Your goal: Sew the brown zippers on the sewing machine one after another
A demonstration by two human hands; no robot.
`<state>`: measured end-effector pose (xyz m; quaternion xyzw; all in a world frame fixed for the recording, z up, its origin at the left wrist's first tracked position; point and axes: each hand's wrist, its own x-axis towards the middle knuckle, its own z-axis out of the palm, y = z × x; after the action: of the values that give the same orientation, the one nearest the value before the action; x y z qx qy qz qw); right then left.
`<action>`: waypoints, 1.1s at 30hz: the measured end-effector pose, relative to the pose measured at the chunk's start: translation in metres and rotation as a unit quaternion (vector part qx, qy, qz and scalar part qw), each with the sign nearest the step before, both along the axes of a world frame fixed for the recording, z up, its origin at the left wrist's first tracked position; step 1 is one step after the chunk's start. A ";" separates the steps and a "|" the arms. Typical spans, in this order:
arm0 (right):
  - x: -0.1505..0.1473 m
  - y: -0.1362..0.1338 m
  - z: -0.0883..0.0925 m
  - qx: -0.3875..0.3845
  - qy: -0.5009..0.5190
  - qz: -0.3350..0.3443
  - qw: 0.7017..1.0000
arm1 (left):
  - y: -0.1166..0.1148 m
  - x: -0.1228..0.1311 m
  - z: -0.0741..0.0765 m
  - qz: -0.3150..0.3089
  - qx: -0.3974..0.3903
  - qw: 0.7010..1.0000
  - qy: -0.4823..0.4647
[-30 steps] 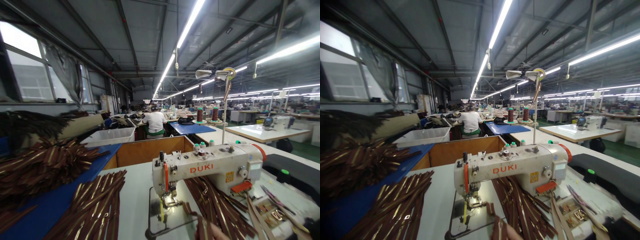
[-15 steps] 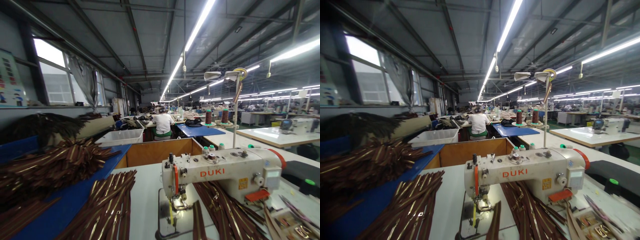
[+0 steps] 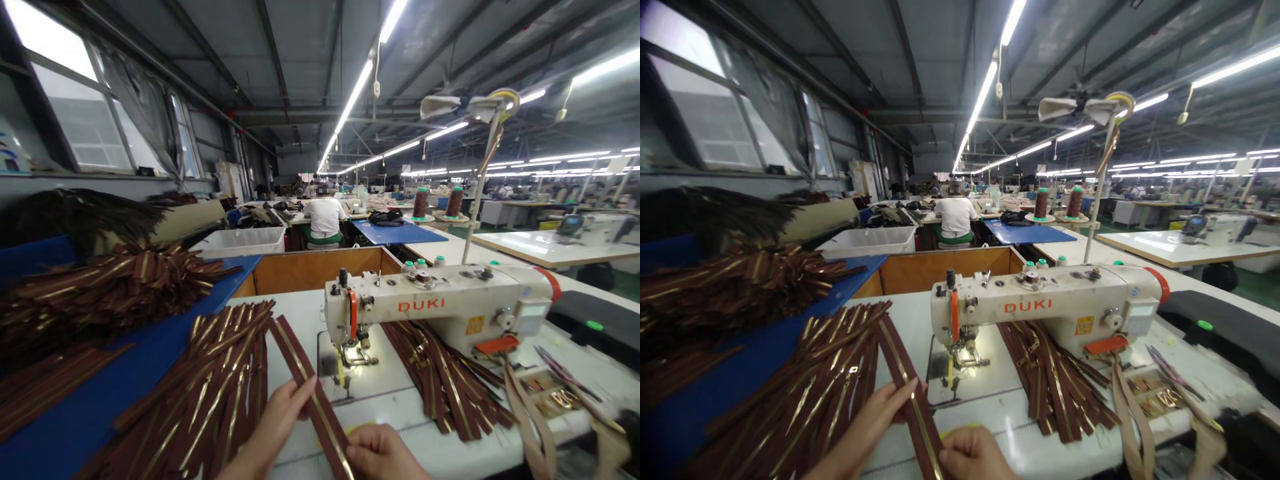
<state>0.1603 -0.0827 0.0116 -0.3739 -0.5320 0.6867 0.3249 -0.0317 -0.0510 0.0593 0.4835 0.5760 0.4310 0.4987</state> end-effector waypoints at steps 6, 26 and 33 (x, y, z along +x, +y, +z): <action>0.010 0.013 0.014 0.145 -0.196 -0.087 0.966 | 0.043 0.013 -0.008 -0.043 0.054 0.991 0.116; 0.002 0.051 0.016 0.378 -0.453 -0.110 0.800 | 0.023 0.027 -0.058 -0.144 0.345 0.809 0.453; 0.004 0.046 0.015 0.432 -0.467 -0.063 0.769 | 0.023 0.026 -0.055 -0.150 0.366 0.788 0.471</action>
<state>0.1640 -0.0372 0.0267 -0.5019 -0.8337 0.1031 0.2060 -0.0053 -0.0284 0.0043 0.8531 0.4590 0.2479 0.0094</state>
